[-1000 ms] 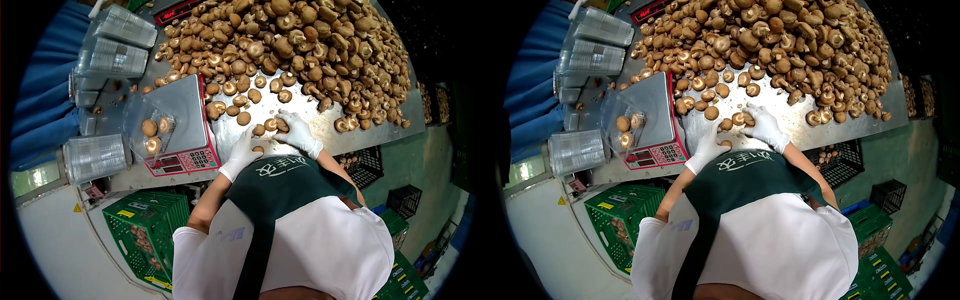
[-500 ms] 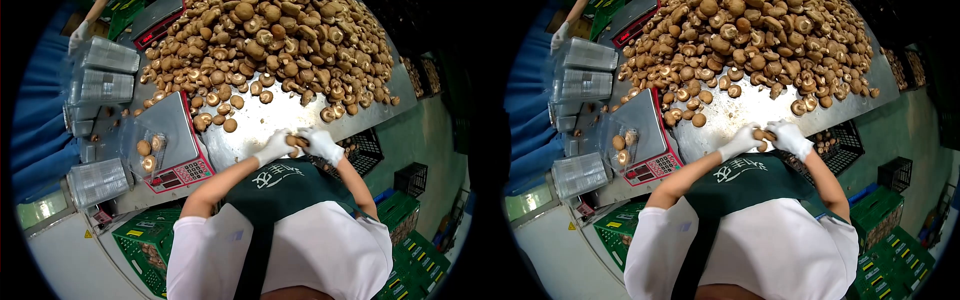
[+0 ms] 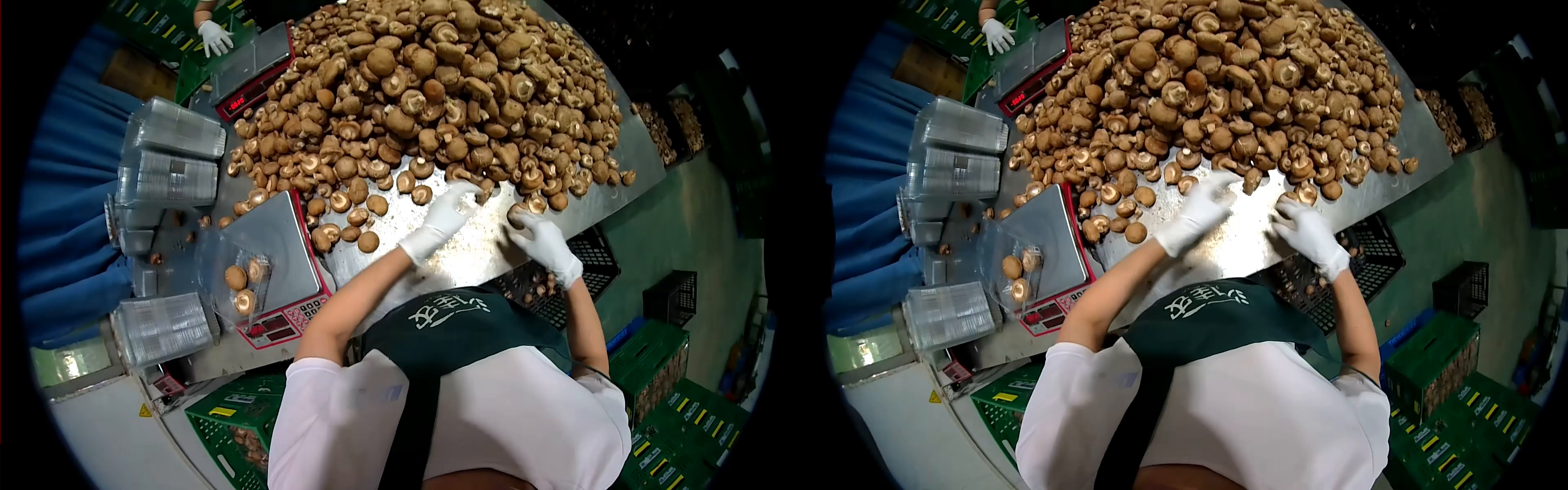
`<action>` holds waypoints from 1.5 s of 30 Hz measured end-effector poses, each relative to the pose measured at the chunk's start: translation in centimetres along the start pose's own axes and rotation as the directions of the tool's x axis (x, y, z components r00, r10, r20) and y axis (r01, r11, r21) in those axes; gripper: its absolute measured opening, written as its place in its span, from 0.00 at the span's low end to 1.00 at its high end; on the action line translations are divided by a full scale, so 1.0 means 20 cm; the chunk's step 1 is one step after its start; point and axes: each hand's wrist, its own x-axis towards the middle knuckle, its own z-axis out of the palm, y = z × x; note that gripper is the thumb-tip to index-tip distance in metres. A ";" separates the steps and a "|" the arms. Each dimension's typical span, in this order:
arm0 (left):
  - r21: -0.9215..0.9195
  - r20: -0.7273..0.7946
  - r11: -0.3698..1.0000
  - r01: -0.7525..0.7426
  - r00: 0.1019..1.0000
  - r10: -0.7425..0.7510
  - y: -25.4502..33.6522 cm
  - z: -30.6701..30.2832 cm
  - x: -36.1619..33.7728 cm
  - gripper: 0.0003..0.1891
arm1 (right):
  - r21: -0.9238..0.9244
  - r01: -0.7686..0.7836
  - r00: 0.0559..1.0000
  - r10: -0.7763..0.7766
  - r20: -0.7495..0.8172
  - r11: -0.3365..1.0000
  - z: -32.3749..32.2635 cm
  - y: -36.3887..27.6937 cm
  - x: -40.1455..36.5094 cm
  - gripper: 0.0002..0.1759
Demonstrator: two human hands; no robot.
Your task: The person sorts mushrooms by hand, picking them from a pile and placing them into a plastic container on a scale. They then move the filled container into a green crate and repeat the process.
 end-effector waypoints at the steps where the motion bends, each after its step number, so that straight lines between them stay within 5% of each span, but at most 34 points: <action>1: 0.175 -0.171 0.983 -0.059 0.981 0.089 -0.02 -0.12 0.06 0.18 | -0.002 0.068 0.995 -0.067 -0.074 0.998 0.03 -0.03 0.09 0.22; 7: 0.577 -0.468 0.783 0.234 0.880 0.082 -0.03 -0.69 0.32 0.41 | -0.256 0.345 0.844 -0.417 -0.337 0.903 -0.04 -0.34 0.73 0.39; 9: 0.661 -0.431 0.713 0.233 0.896 0.106 0.02 -0.78 0.42 0.52 | -0.283 0.345 0.772 -0.443 -0.457 0.895 -0.07 -0.42 0.97 0.44; 11: 0.757 -0.360 0.611 0.233 0.928 0.092 0.08 -0.84 0.53 0.56 | -0.375 0.216 0.797 -0.384 -0.465 0.902 -0.11 -0.49 1.18 0.50; 16: 0.841 -0.224 0.491 0.228 0.972 -0.068 0.04 -0.88 0.78 0.69 | -0.536 0.159 0.861 -0.383 -0.336 0.829 -0.05 -0.48 1.48 0.59; 25: 0.793 -0.143 0.595 0.132 0.989 -0.028 -0.08 -1.10 0.91 0.66 | -0.492 0.113 0.866 -0.328 -0.376 0.863 0.03 -0.55 1.61 0.59; 29: 0.708 -0.167 0.703 0.068 0.983 0.073 -0.16 -1.11 0.71 0.62 | -0.399 0.217 0.843 -0.377 -0.383 0.891 0.16 -0.56 1.48 0.49; 33: 0.802 -0.244 0.540 0.256 0.965 -0.095 -0.14 -1.05 0.48 0.58 | -0.442 0.349 0.752 -0.529 -0.394 0.826 0.22 -0.60 1.36 0.40; 35: 0.691 -0.292 0.664 0.287 0.950 -0.106 -0.23 -1.02 0.34 0.53 | -0.334 0.489 0.761 -0.581 -0.287 0.806 0.33 -0.62 1.32 0.35; 37: 0.795 -0.300 0.558 0.238 0.954 0.021 -0.28 -0.97 0.21 0.52 | -0.032 0.507 0.828 -0.496 -0.261 0.862 0.44 -0.63 1.21 0.32; 39: 0.825 -0.329 0.475 0.306 0.944 -0.035 -0.22 -0.84 0.10 0.50 | -0.058 0.573 0.752 -0.553 -0.360 0.817 0.50 -0.60 1.13 0.32; 41: 0.737 -0.368 0.596 0.320 0.929 -0.043 -0.28 -0.72 0.01 0.50 | -0.128 0.545 0.755 -0.552 -0.354 0.828 0.53 -0.57 1.04 0.32; 42: 0.608 -0.373 0.728 0.318 0.923 -0.091 -0.29 -0.66 -0.06 0.49 | -0.145 0.572 0.742 -0.585 -0.326 0.807 0.52 -0.54 0.97 0.32; 45: 0.699 -0.379 0.630 0.337 0.923 -0.074 -0.27 -0.49 -0.28 0.48 | -0.161 0.676 0.711 -0.694 -0.114 0.719 0.52 -0.46 0.78 0.32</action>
